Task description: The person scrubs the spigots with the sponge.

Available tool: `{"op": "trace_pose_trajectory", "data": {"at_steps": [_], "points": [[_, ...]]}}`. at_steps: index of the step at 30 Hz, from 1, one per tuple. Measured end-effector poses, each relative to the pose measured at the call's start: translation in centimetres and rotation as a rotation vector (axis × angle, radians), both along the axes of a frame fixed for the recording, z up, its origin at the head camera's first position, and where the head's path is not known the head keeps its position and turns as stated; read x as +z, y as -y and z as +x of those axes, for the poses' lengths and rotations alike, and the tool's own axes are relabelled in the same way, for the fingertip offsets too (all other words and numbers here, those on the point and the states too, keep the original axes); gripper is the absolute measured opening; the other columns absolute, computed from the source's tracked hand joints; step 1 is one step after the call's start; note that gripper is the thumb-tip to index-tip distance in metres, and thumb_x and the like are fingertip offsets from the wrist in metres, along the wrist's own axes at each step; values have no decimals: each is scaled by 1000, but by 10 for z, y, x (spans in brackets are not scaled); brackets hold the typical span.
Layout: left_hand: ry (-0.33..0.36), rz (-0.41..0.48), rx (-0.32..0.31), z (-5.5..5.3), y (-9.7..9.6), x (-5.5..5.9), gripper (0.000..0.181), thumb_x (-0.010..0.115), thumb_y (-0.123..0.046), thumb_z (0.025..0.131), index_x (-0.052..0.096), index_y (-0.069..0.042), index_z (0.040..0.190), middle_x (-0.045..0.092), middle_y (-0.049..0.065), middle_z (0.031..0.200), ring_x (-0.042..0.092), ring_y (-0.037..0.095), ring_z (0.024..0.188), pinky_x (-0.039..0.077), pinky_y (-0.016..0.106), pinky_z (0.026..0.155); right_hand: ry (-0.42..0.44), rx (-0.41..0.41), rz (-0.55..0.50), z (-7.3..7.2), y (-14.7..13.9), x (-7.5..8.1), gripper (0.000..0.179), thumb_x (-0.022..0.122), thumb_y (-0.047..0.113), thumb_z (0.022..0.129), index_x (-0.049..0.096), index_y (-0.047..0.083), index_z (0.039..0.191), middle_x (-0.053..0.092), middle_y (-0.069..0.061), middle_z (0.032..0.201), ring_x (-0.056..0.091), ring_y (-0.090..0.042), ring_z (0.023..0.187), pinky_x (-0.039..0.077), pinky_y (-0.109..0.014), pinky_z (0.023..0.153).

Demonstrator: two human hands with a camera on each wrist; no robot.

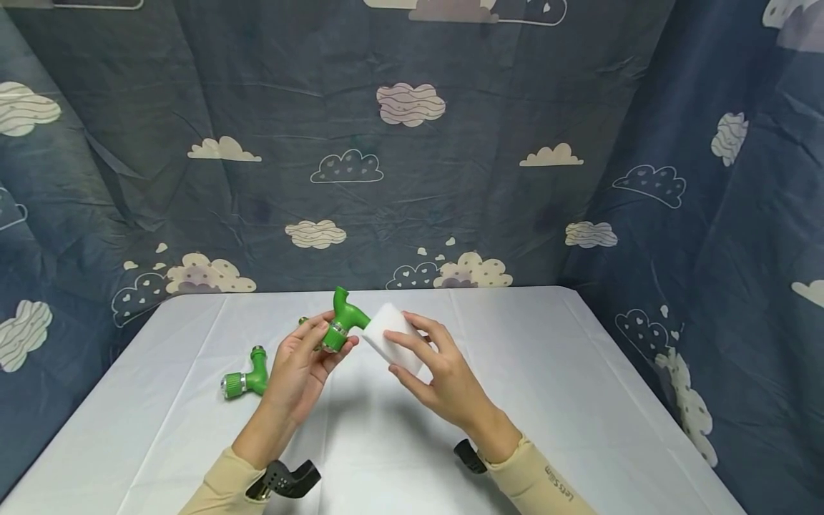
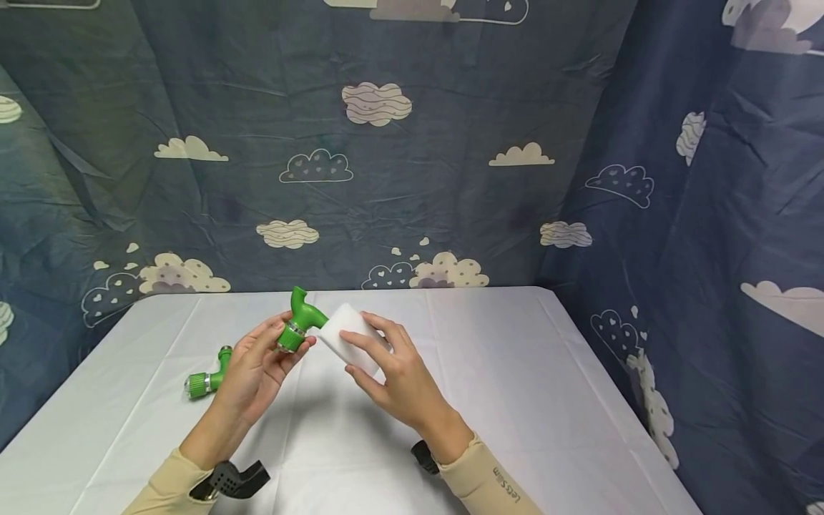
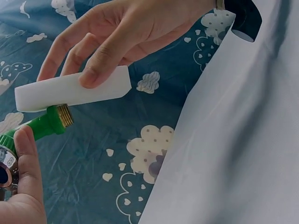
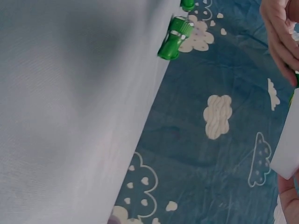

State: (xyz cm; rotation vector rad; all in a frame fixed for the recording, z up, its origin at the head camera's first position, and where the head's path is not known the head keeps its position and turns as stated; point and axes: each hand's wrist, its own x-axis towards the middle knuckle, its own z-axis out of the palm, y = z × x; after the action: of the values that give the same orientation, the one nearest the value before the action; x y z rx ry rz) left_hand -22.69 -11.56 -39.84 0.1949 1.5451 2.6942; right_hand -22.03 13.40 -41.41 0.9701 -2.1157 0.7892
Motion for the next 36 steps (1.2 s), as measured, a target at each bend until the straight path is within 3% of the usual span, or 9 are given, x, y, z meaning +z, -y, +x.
{"op": "trace_pose_trajectory", "data": {"at_steps": [8,14,17,25,30,36], "points": [[-30,-36,-25,1,1,-1,21,55,-14,113,66,-9,131,66,8,129,81,18,101,63,28,98,19,-37,-23,-10,-7,-7,59,90,12,88,68,19,142,55,-19,152,62,-36,130,64,-44,96],[-99,-97,-49,1,2,-3,21,58,-11,111,72,-16,126,65,4,130,80,17,105,62,30,102,105,-88,-35,-16,-13,-10,54,87,15,92,68,19,143,55,-19,153,59,-37,136,63,-45,101],[-115,-133,-45,0,2,-4,21,61,-8,110,73,-14,126,68,1,127,79,15,107,63,32,102,133,-111,-59,-17,-17,-10,52,86,14,93,68,19,142,55,-19,152,58,-37,137,63,-48,100],[-139,-316,55,-1,1,-5,35,71,11,96,56,0,125,77,-8,113,74,6,97,64,22,88,144,-5,-199,-9,-16,4,54,85,10,92,69,20,142,58,-12,151,63,-35,132,65,-46,86],[-184,-372,124,0,2,-4,39,77,11,91,58,7,124,68,-4,109,69,5,89,63,19,80,95,87,-179,-2,-6,9,55,86,7,89,70,17,140,60,-14,148,65,-36,129,65,-44,87],[-205,-378,143,-1,4,-4,43,78,11,89,59,11,127,72,-6,105,68,5,87,63,19,78,110,95,-154,0,-1,4,55,87,8,88,69,18,140,61,-13,147,66,-34,129,65,-43,89]]}}
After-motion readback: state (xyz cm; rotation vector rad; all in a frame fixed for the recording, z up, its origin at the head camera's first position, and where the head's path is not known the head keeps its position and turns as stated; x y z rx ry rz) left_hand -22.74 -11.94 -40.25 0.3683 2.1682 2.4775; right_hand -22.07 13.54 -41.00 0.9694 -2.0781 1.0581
